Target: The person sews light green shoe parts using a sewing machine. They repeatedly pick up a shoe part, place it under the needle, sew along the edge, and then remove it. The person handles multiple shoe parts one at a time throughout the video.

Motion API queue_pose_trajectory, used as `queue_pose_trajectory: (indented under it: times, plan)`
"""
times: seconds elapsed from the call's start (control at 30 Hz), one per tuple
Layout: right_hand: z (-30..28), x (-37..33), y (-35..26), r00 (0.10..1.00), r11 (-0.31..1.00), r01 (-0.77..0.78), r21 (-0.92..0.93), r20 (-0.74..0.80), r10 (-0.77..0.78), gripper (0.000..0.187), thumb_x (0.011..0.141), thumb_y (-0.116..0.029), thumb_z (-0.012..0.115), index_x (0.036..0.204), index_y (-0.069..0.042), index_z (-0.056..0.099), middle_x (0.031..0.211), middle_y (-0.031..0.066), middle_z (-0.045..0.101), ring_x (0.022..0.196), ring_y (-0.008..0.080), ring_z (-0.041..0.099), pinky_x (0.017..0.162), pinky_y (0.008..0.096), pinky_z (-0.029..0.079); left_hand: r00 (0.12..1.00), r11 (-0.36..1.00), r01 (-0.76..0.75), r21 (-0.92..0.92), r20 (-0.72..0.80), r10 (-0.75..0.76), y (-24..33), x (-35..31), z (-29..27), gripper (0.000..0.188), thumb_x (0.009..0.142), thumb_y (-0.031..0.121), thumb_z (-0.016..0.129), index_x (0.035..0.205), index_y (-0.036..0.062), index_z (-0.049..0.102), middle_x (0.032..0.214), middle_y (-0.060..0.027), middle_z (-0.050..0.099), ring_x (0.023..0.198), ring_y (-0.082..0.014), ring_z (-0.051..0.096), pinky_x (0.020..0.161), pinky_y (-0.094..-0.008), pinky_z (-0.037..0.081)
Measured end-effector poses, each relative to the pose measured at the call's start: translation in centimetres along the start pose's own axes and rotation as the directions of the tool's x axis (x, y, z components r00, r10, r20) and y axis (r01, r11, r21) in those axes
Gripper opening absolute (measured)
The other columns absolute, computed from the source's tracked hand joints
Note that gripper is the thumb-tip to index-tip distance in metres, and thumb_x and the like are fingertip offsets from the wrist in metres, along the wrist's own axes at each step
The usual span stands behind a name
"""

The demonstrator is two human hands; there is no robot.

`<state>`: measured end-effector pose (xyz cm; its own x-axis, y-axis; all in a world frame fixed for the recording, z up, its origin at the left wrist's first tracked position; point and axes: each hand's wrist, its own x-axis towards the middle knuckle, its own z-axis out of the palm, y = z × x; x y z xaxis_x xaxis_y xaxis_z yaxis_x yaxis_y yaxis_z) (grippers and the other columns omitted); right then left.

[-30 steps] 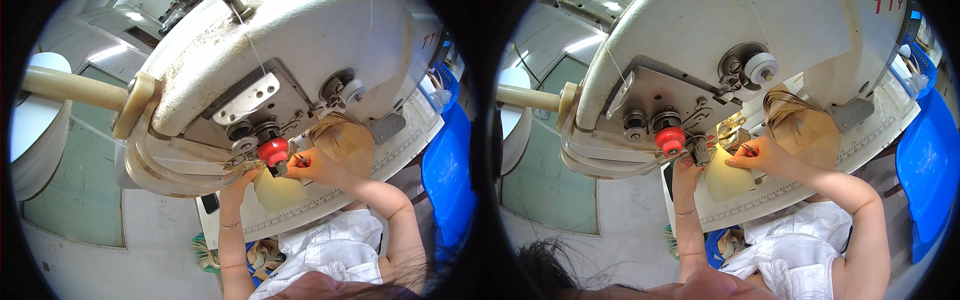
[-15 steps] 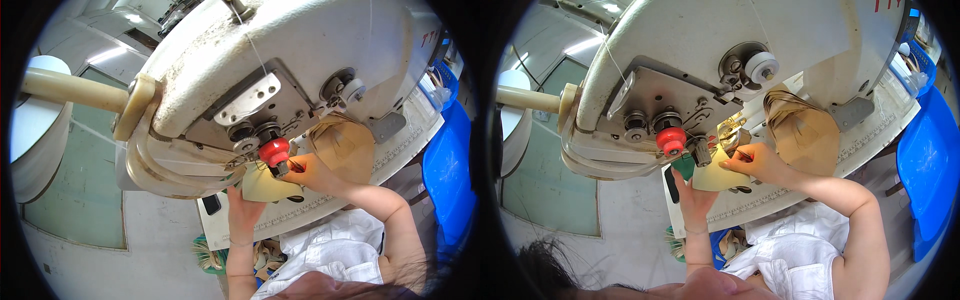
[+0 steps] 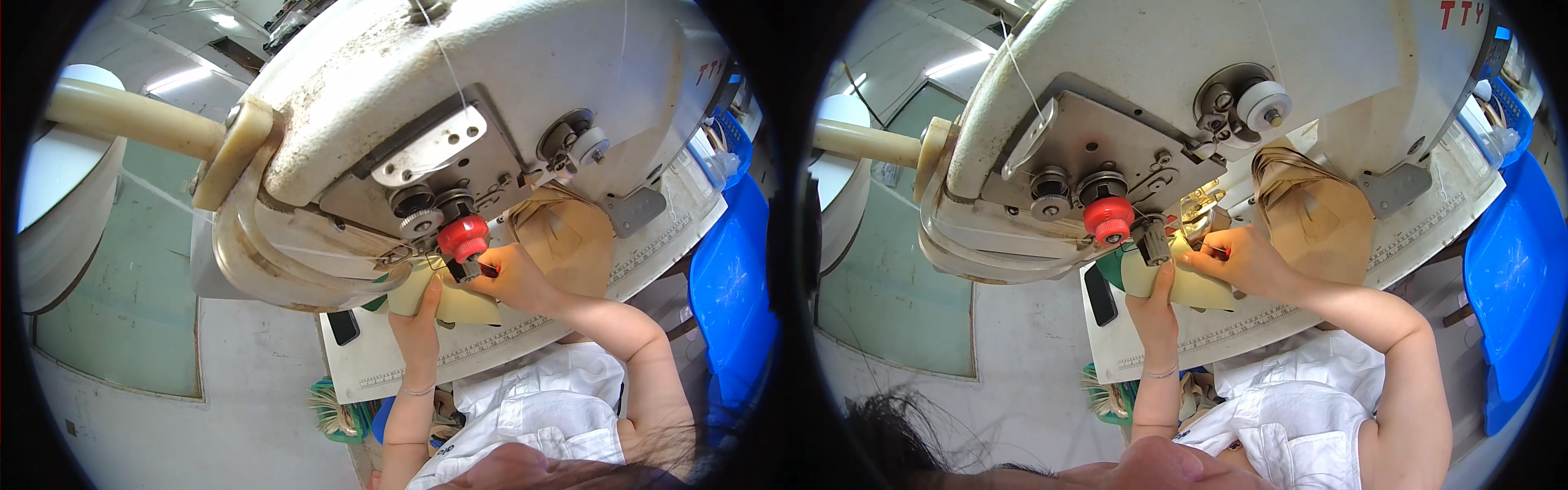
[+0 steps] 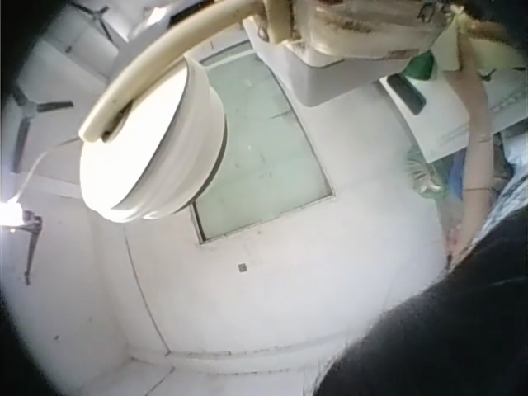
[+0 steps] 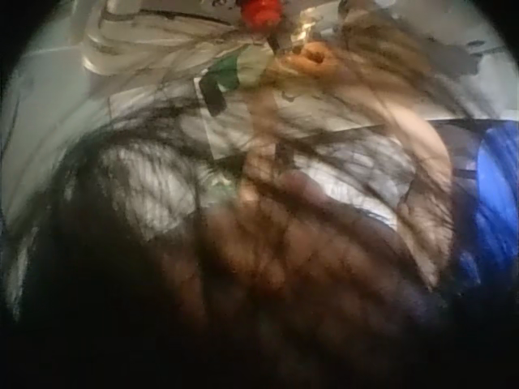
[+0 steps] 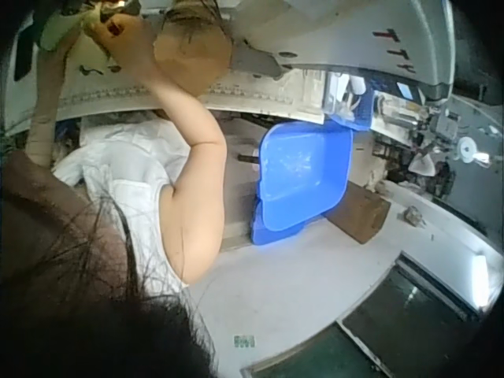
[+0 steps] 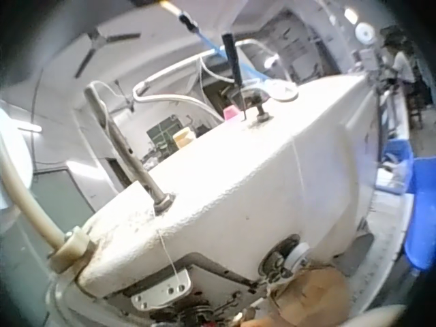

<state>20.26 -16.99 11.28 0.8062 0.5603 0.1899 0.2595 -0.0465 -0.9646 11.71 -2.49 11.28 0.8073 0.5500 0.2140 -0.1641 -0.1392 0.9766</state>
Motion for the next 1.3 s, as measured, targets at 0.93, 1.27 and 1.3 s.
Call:
queue_pose_trajectory:
  times: [0.93,1.27,1.3]
  plan:
    - [0.3,-1.1,1.0,0.982,0.915,-0.175,0.363,0.126,0.138,0.031,0.086,-0.034,0.063,0.077,-0.005,0.064,0.057,-0.0066,0.048,0.052,0.0002,0.039,0.043,0.0196,0.031,0.834,0.670,0.549,-0.500,0.269,-0.482,1.0,2.1,-1.2,0.015,0.086,0.013,0.060,0.094,-0.0002,0.062,0.093,-0.0052,0.064,0.081,-0.0088,0.061,0.068,-0.0229,0.049]
    - [0.4,-0.8,0.5,0.998,0.952,-0.066,0.298,0.022,0.063,0.029,0.084,-0.030,0.065,0.075,-0.003,0.064,0.058,-0.0043,0.053,0.052,0.0008,0.043,0.045,0.0201,0.032,0.883,0.809,0.441,-0.388,0.347,-0.315,-0.4,2.7,-2.0,0.021,0.087,0.012,0.060,0.103,-0.0024,0.059,0.096,-0.0058,0.064,0.084,-0.0096,0.061,0.071,-0.0199,0.047]
    - [0.3,-0.8,0.6,0.996,0.953,-0.087,0.292,0.033,0.081,0.028,0.084,-0.030,0.066,0.075,-0.003,0.064,0.058,-0.0041,0.053,0.053,0.0009,0.043,0.045,0.0203,0.032,0.883,0.766,0.457,-0.453,0.333,-0.330,0.3,2.2,-1.6,0.023,0.087,0.012,0.060,0.105,-0.0029,0.058,0.098,-0.0062,0.063,0.086,-0.0106,0.060,0.073,-0.0207,0.046]
